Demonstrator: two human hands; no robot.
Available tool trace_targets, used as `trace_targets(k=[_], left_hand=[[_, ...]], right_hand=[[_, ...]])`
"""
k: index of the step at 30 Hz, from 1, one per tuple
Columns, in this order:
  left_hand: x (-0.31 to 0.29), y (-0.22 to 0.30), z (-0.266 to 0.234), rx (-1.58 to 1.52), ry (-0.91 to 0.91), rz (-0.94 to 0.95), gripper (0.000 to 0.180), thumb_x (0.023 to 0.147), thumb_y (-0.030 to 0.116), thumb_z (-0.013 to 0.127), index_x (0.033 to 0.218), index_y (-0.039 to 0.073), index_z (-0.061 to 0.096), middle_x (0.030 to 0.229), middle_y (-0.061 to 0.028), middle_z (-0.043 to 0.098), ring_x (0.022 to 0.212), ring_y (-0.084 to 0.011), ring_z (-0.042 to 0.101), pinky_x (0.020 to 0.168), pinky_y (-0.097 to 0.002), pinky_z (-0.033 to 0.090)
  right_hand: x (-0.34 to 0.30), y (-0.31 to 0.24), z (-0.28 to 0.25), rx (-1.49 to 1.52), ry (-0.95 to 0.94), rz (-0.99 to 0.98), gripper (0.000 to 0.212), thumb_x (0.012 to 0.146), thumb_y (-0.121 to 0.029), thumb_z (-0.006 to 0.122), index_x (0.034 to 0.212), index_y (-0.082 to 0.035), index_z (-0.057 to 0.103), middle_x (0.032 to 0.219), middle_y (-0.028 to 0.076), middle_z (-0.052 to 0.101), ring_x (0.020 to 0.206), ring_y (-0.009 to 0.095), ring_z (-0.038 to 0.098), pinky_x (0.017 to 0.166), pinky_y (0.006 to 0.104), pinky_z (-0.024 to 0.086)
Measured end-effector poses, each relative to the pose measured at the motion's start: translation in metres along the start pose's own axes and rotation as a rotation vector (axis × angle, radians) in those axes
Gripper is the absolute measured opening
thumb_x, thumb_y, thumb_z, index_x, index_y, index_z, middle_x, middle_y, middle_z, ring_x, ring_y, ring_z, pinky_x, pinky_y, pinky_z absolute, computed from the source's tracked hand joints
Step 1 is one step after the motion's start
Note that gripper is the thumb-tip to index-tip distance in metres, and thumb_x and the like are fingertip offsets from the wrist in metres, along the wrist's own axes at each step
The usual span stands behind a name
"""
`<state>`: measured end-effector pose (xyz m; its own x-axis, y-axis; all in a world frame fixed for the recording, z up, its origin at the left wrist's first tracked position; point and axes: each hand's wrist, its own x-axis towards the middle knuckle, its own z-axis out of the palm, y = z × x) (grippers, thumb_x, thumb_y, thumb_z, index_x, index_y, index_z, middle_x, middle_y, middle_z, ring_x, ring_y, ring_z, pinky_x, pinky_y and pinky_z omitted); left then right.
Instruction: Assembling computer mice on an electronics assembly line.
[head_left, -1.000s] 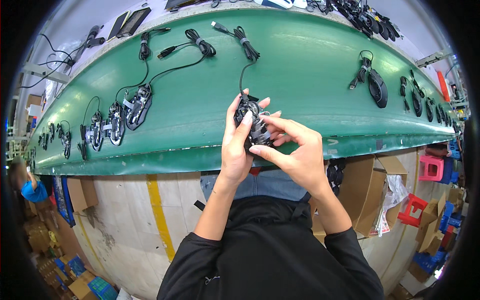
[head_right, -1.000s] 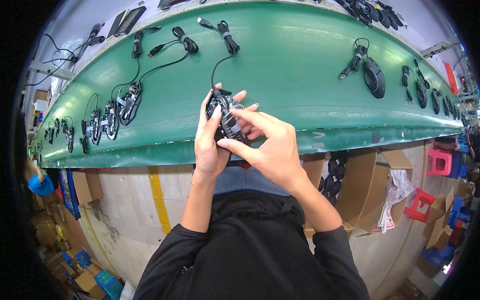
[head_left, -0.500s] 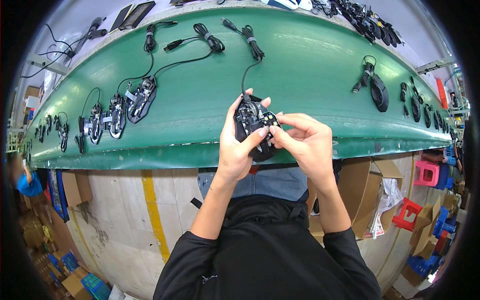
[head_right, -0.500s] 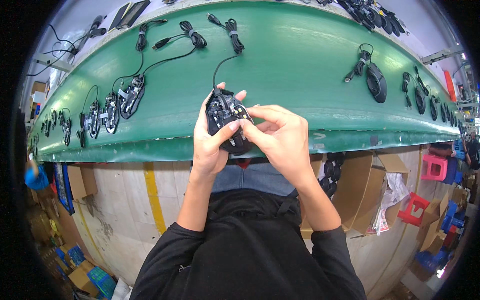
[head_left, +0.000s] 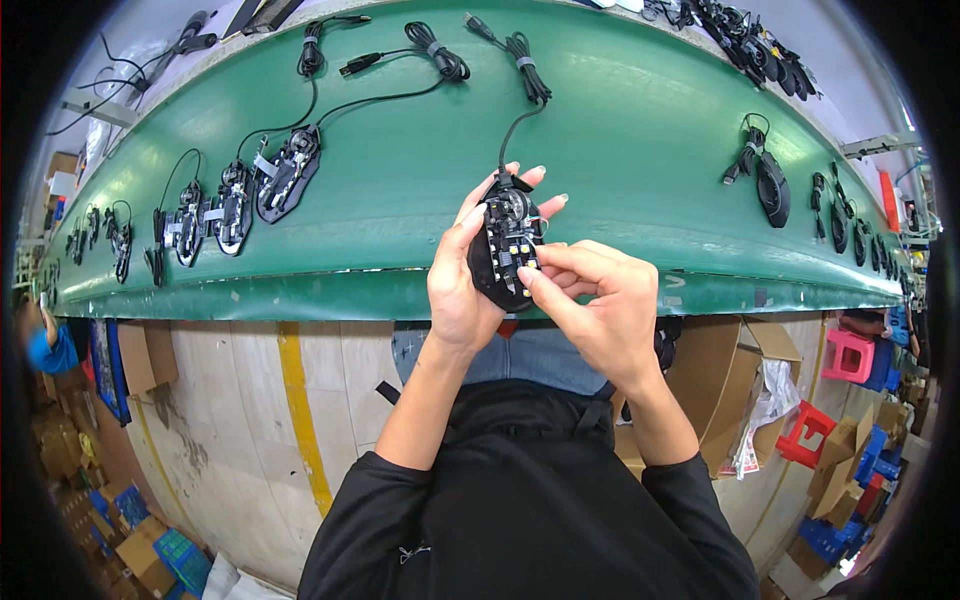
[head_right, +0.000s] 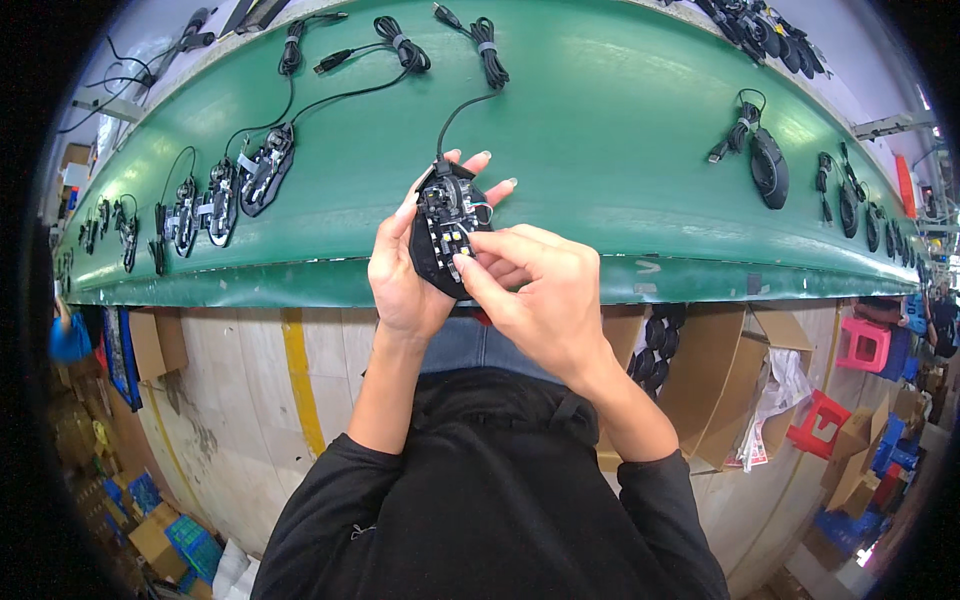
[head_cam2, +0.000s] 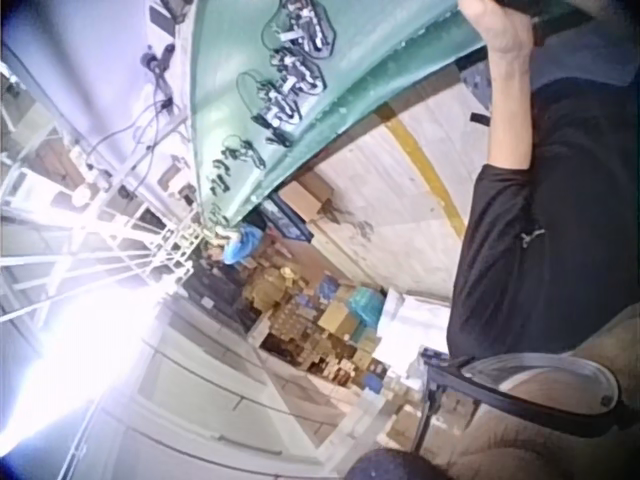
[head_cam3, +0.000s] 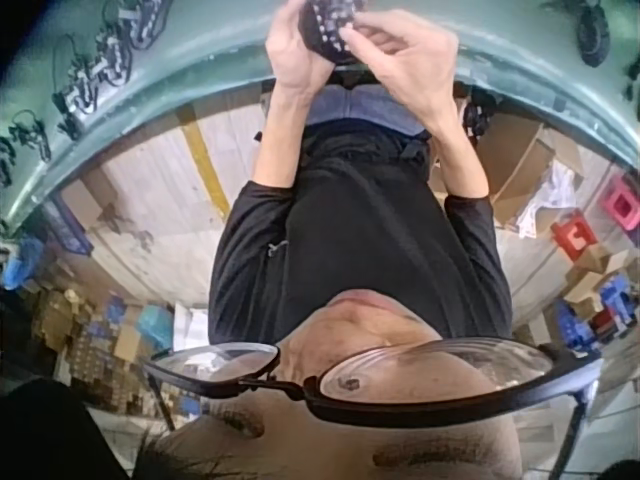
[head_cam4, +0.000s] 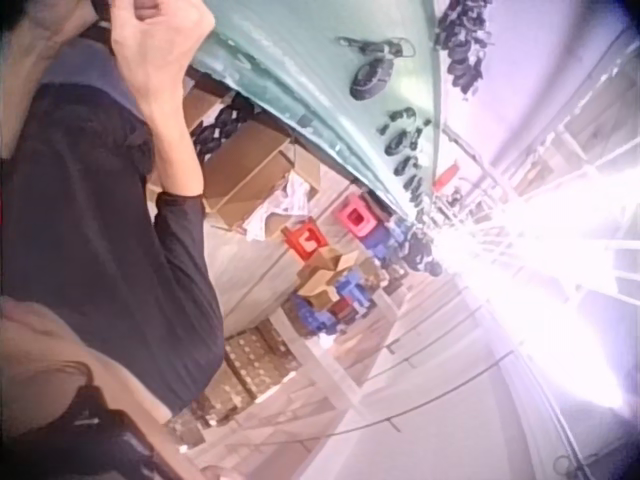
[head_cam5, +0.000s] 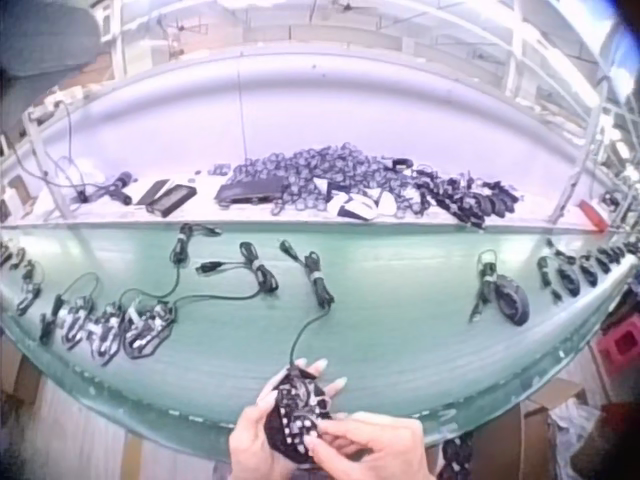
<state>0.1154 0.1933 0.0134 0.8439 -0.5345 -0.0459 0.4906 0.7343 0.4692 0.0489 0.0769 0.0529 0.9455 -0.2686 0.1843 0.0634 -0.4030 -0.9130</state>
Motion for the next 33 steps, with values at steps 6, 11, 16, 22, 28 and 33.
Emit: trace_targets(k=[6,11,16,22,28,33], left_hand=[[0.0,0.002,0.001,-0.001,0.002,0.005,0.05,0.102,0.025,0.031,0.145,0.0,0.032,0.143,-0.0234,0.043,0.128,-0.0373,0.05,0.097,-0.0474,0.052],[0.0,0.003,-0.002,0.024,-0.013,0.008,0.05,0.101,0.024,0.031,0.145,0.0,0.031,0.143,-0.0236,0.043,0.128,-0.037,0.05,0.096,-0.0469,0.053],[-0.002,0.005,-0.003,0.017,-0.021,0.019,0.05,0.101,0.022,0.032,0.145,0.0,0.031,0.143,-0.0235,0.043,0.127,-0.0367,0.05,0.096,-0.0469,0.053],[-0.003,0.004,0.002,0.214,0.027,0.053,0.057,0.098,0.032,0.036,0.146,0.001,0.031,0.142,-0.0226,0.044,0.127,-0.04,0.049,0.104,-0.0496,0.044],[-0.004,0.007,-0.002,0.228,0.055,0.078,0.056,0.1,0.035,0.031,0.146,0.003,0.03,0.14,-0.0209,0.045,0.125,-0.0378,0.051,0.103,-0.0501,0.047],[-0.004,0.01,-0.004,0.107,0.007,0.077,0.048,0.104,0.025,0.028,0.145,0.002,0.031,0.136,-0.0209,0.047,0.119,-0.032,0.055,0.101,-0.044,0.048]], right_hand=[[0.0,-0.004,0.006,-0.01,0.019,-0.02,0.019,0.077,0.0,0.076,0.094,0.005,0.072,0.075,0.01,0.069,0.063,0.014,0.068,0.056,0.0231,0.054],[0.0,-0.003,0.011,0.014,0.063,-0.016,0.016,0.076,-0.001,0.075,0.091,0.006,0.071,0.072,0.011,0.068,0.059,0.015,0.067,0.053,0.0249,0.053],[0.0,-0.005,0.014,0.006,0.06,-0.038,0.016,0.077,-0.001,0.075,0.09,0.006,0.071,0.071,0.011,0.067,0.06,0.016,0.068,0.053,0.0254,0.053],[0.003,-0.017,0.016,-0.192,0.091,-0.095,0.014,0.075,-0.001,0.075,0.088,0.004,0.071,0.07,0.011,0.067,0.059,0.019,0.068,0.055,0.0279,0.054],[0.018,-0.016,0.008,-0.072,-0.051,0.054,0.013,0.075,-0.005,0.075,0.085,0.004,0.071,0.073,0.015,0.069,0.059,0.02,0.069,0.057,0.0292,0.054],[0.018,-0.015,0.009,0.03,-0.079,0.133,0.014,0.076,-0.005,0.075,0.085,0.004,0.072,0.074,0.015,0.071,0.061,0.019,0.07,0.058,0.0279,0.055]])
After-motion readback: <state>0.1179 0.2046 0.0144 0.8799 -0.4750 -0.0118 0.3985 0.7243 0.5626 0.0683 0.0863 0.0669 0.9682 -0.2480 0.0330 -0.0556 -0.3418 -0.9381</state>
